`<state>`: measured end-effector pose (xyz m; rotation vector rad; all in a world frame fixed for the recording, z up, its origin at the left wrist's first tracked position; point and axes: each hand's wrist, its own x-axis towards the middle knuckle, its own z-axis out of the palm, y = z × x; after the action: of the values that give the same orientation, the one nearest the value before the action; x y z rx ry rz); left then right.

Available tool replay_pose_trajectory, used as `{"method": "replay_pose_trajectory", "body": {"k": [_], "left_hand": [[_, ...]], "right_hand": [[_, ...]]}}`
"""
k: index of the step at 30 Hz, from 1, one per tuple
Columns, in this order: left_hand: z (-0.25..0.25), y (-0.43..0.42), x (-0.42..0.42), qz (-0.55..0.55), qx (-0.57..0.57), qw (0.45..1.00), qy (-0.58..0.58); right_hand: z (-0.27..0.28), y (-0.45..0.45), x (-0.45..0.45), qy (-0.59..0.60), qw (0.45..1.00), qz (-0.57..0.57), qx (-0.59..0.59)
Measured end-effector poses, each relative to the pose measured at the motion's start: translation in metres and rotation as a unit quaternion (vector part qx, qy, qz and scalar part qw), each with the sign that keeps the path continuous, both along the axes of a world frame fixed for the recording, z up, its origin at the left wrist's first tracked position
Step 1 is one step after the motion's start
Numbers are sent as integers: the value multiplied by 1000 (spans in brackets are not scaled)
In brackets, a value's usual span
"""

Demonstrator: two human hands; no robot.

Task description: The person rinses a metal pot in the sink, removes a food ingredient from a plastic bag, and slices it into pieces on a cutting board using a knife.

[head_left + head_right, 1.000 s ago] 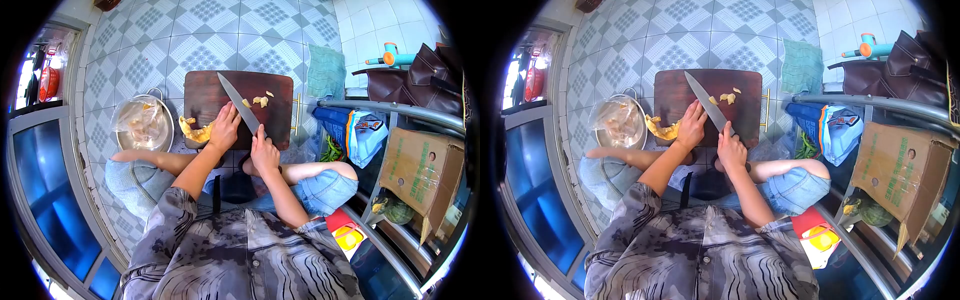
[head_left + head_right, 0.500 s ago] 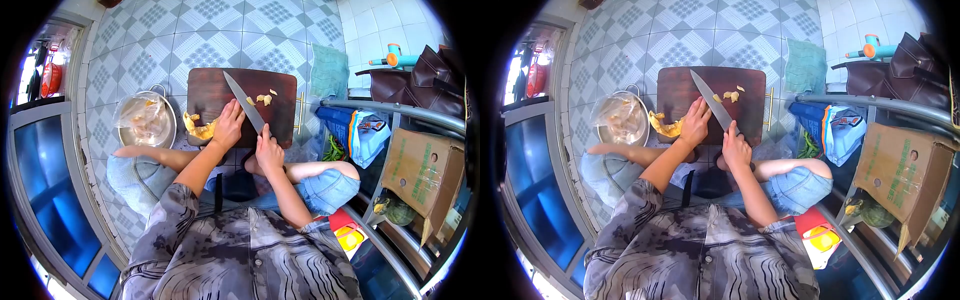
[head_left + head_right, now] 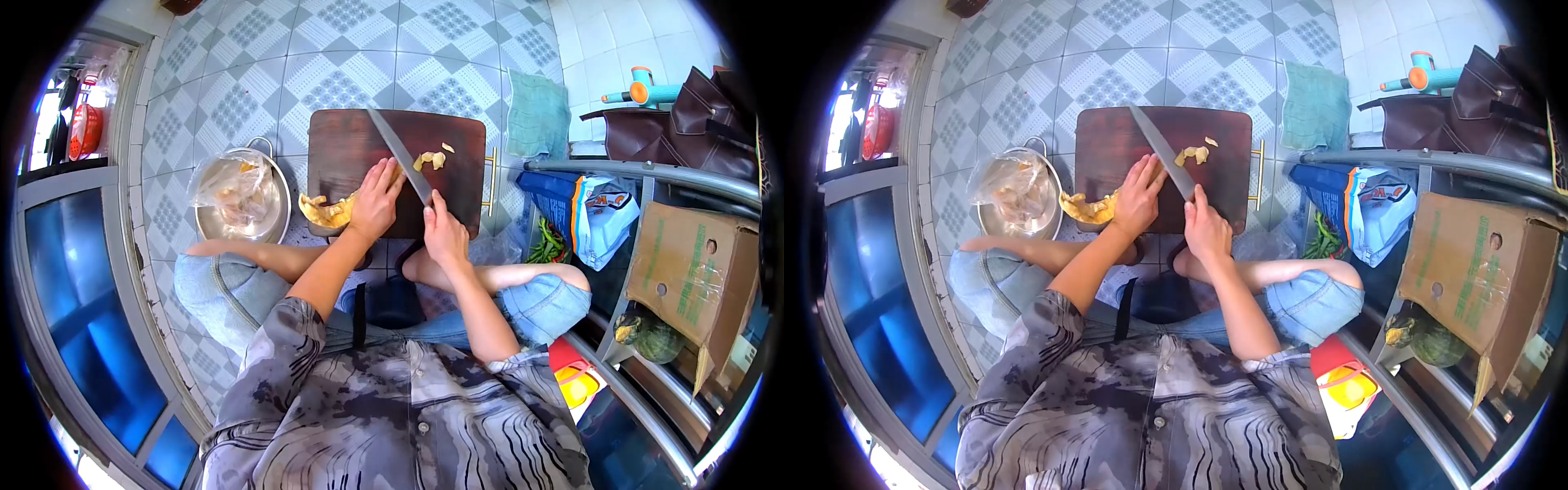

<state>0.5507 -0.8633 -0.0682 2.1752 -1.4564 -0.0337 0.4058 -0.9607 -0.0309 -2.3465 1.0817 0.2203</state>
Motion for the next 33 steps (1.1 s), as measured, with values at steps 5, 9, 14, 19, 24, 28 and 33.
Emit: {"method": "replay_pose_trajectory", "body": {"k": [5, 9, 14, 19, 24, 28, 33], "left_hand": [[1, 1, -1, 12, -19, 1000, -6], [5, 1, -1, 7, -30, 999, -10], [1, 1, 0, 3, -38, 999, 0], [-2, 1, 1, 9, -25, 1000, 13], [-9, 1, 2, 5, -19, 999, 28], [-7, 2, -1, 10, 7, 999, 30], [-4, 0, 0, 7, 17, 1000, 0]], "right_hand": [[9, 4, -16, -101, 992, -75, 32], [17, 19, -18, -2, 999, 33, -22], [11, 24, -15, 36, 995, 64, -65], [6, 19, 11, 50, 991, 90, -89], [-2, 12, 57, 6, 994, 91, -66], [0, 16, 36, 6, 996, 71, -58], [3, 29, -13, 67, 994, 56, -62]]}}
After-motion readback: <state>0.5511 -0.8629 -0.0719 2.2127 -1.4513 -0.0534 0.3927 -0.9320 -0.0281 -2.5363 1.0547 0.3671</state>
